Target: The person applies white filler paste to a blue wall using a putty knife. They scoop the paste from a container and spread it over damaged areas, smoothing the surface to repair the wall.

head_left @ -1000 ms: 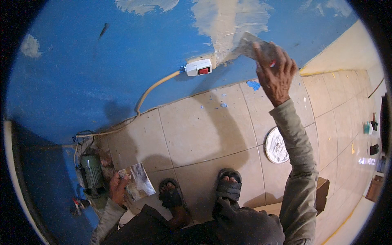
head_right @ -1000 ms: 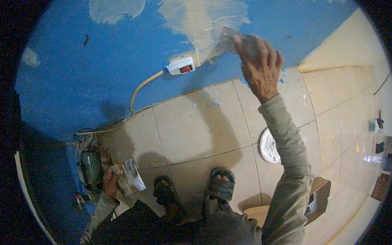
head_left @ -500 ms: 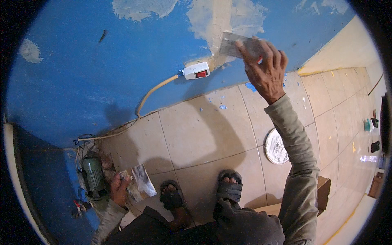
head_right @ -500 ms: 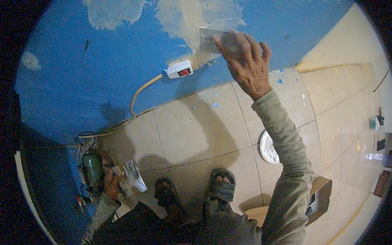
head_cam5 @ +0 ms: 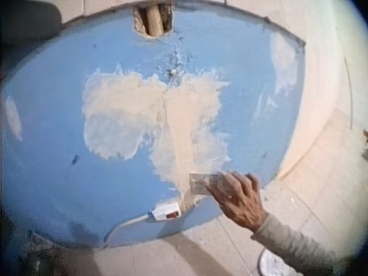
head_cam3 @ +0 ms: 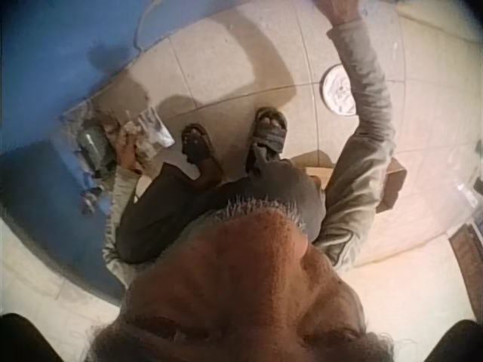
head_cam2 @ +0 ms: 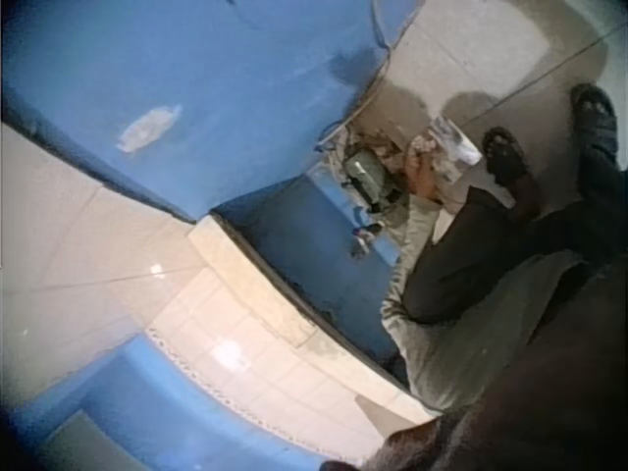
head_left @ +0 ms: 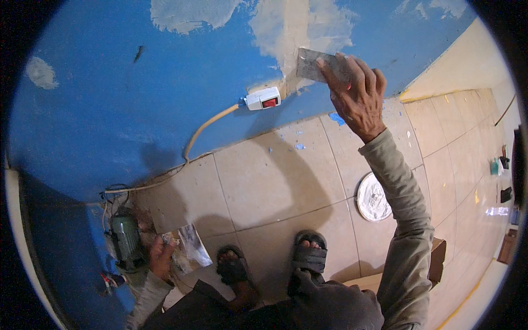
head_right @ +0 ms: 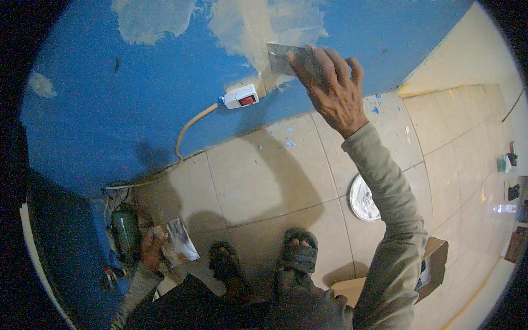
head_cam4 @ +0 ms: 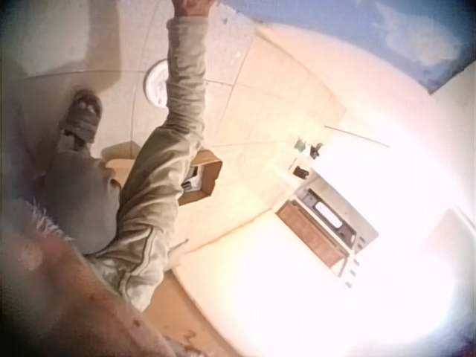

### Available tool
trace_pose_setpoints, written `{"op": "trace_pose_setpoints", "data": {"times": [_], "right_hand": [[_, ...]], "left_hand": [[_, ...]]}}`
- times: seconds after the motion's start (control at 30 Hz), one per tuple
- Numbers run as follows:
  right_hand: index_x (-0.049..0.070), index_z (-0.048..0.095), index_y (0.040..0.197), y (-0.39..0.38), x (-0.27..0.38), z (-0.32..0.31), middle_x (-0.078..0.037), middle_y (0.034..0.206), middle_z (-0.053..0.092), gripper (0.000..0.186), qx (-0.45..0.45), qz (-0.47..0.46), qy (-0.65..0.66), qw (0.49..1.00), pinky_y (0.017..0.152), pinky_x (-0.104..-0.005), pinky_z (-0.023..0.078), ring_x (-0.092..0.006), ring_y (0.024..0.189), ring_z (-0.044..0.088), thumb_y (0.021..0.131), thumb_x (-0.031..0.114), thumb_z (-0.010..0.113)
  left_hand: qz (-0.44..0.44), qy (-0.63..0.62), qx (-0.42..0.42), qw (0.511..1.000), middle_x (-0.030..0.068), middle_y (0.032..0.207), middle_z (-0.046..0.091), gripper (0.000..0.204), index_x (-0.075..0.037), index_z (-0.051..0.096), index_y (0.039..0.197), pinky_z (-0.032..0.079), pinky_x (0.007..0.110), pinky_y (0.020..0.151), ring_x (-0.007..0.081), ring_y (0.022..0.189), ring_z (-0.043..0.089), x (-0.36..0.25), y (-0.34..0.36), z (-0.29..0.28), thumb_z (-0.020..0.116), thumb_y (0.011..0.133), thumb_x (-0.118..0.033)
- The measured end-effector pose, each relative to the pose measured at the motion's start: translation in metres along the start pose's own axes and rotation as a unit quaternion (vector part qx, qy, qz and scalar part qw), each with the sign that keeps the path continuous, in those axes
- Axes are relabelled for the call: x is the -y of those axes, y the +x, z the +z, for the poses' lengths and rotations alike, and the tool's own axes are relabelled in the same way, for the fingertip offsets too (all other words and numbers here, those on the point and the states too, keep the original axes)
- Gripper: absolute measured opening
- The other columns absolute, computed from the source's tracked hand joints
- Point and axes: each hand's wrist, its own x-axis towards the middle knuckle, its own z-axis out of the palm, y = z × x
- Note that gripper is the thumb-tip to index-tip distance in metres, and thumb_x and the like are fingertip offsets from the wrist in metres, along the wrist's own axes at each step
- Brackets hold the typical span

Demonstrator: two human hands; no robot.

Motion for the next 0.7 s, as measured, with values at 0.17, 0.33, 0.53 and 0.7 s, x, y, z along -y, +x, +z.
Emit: {"op": "trace_pose_setpoints", "data": {"times": [0.17,0.33,0.53,0.7], "right_hand": [[0.037,0.042,0.145,0.016,-0.025,-0.001,-0.005,0.143,0.041,0.068,-0.028,-0.039,-0.067,0.997,0.100,-0.0499,0.031,-0.0244,0.127,0.041,0.084,0.022,0.067],[0.037,0.042,0.145,0.018,-0.058,-0.010,-0.006,0.140,0.044,0.073,-0.073,0.018,-0.056,0.996,0.099,-0.0435,0.033,-0.0258,0.125,0.043,0.080,0.021,0.072],[0.033,0.047,0.143,-0.002,-0.027,-0.025,-0.011,0.128,0.051,0.078,-0.072,0.176,0.035,0.981,0.094,-0.0469,0.035,-0.0280,0.114,0.049,0.071,0.032,0.077],[0.033,0.050,0.139,0.016,0.034,-0.028,-0.009,0.125,0.052,0.072,-0.091,0.198,0.134,0.967,0.093,-0.0460,0.033,-0.0260,0.113,0.050,0.072,0.031,0.076]], "left_hand": [[-0.026,0.059,-0.016,0.998,0.0057,0.116,0.060,0.031,-0.003,0.053,0.124,0.042,0.031,0.094,0.0150,0.106,0.054,0.007,-0.002,-0.009,0.055,0.097,-0.019],[-0.010,0.027,-0.005,1.000,0.0051,0.117,0.060,0.031,-0.003,0.053,0.124,0.042,0.031,0.093,0.0149,0.105,0.055,0.009,-0.004,-0.006,0.054,0.097,-0.019],[0.007,0.022,-0.004,1.000,0.0041,0.112,0.062,0.030,-0.003,0.053,0.122,0.043,0.031,0.092,0.0145,0.101,0.057,0.012,0.000,-0.009,0.055,0.097,-0.018],[-0.040,-0.040,0.010,0.998,0.0043,0.110,0.062,0.025,-0.004,0.055,0.119,0.044,0.030,0.089,0.0136,0.097,0.056,-0.007,0.000,0.002,0.055,0.096,-0.015]]}}
